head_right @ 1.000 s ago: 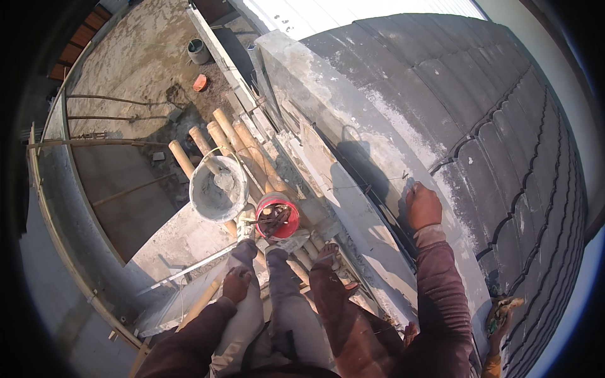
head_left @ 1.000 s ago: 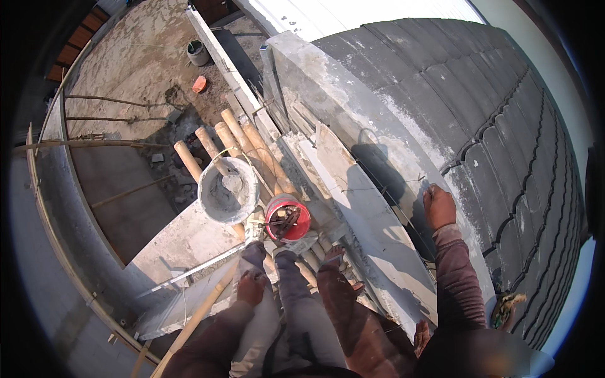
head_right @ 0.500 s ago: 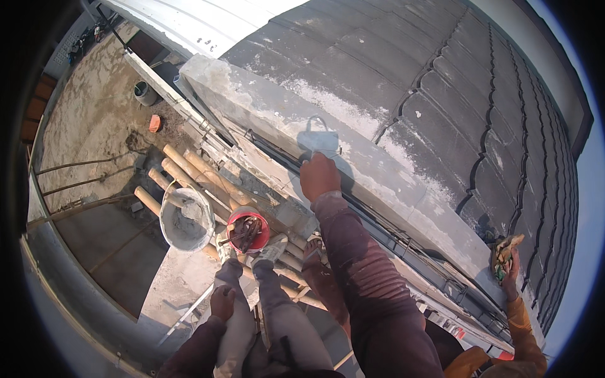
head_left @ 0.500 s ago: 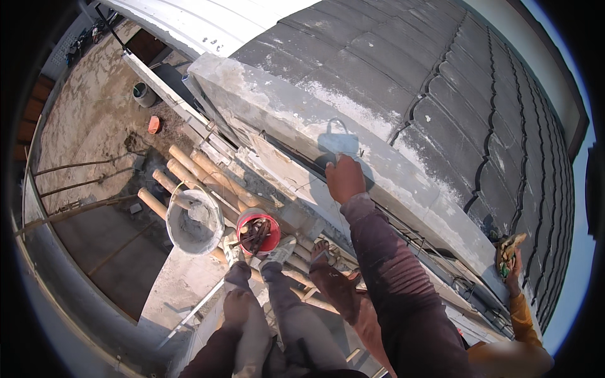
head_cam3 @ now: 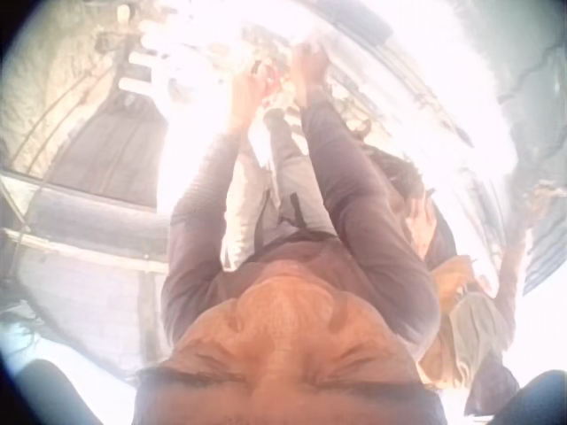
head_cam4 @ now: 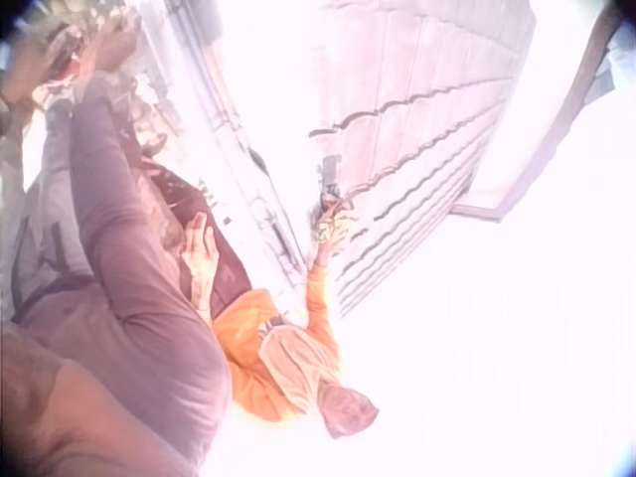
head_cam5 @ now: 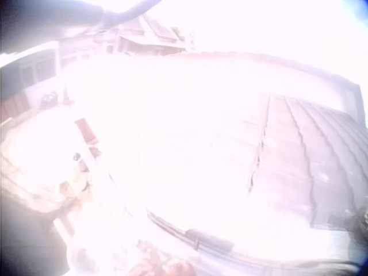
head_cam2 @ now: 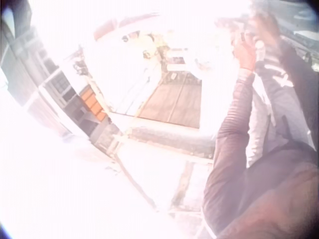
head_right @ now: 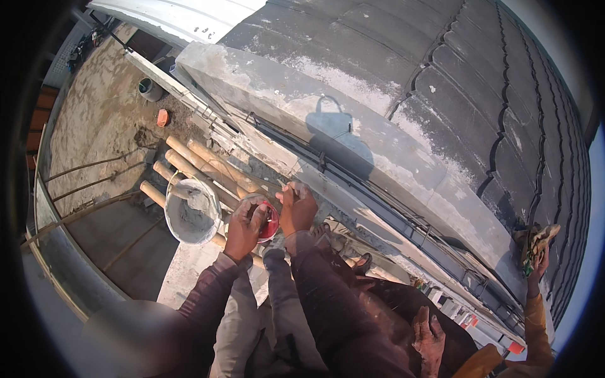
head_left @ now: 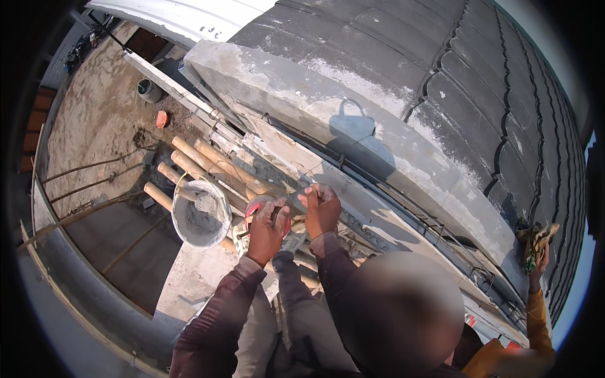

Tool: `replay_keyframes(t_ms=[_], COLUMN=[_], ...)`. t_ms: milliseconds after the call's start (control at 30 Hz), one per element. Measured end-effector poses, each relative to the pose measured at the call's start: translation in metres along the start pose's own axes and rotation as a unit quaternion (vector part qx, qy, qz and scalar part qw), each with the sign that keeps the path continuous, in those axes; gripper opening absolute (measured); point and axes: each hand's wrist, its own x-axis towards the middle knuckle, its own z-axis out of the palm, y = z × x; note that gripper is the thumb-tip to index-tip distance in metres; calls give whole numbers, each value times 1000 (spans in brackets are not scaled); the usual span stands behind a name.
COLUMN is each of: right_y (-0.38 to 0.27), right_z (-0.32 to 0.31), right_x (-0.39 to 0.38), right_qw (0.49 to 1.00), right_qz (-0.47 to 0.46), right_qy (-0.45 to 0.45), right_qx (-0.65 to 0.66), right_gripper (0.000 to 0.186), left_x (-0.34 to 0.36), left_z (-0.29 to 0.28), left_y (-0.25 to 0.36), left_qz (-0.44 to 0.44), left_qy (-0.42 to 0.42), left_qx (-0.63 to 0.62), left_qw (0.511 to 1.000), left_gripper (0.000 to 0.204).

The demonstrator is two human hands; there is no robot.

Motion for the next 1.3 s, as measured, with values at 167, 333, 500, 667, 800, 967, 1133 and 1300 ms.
replay_keyframes(t_ms=[167,333,500,667,800,967,1133,1300], right_y=[44,83,63,59,56,78,97,97], right_z=[4,14,46,56,55,46,0,-74], right_x=[22,51,32,39,51,52,40,-34], right_qw=[992,986,990,986,975,980,985,970], right_qz=[-79,-82,-122,-96,-111,15,54,180], right_qy=[11,27,41,89,192,195,144,-73], right_qx=[-97,142,55,100,25,18,-81,-145], right_gripper=[20,11,12,11,15,35,48,47], left_x=[60,96,123,136,149,161,160,165], left_z=[32,51,36,37,27,28,30,20], left_y=[-5,47,55,61,62,67,72,75], left_qz=[80,247,273,301,342,378,351,402], left_qy=[15,20,-84,-148,-179,-213,-221,-227], left_qx=[47,129,227,204,270,356,328,362], left_qw=[996,960,931,920,882,828,849,810], left_gripper=[23,30,30,28,24,23,18,20])
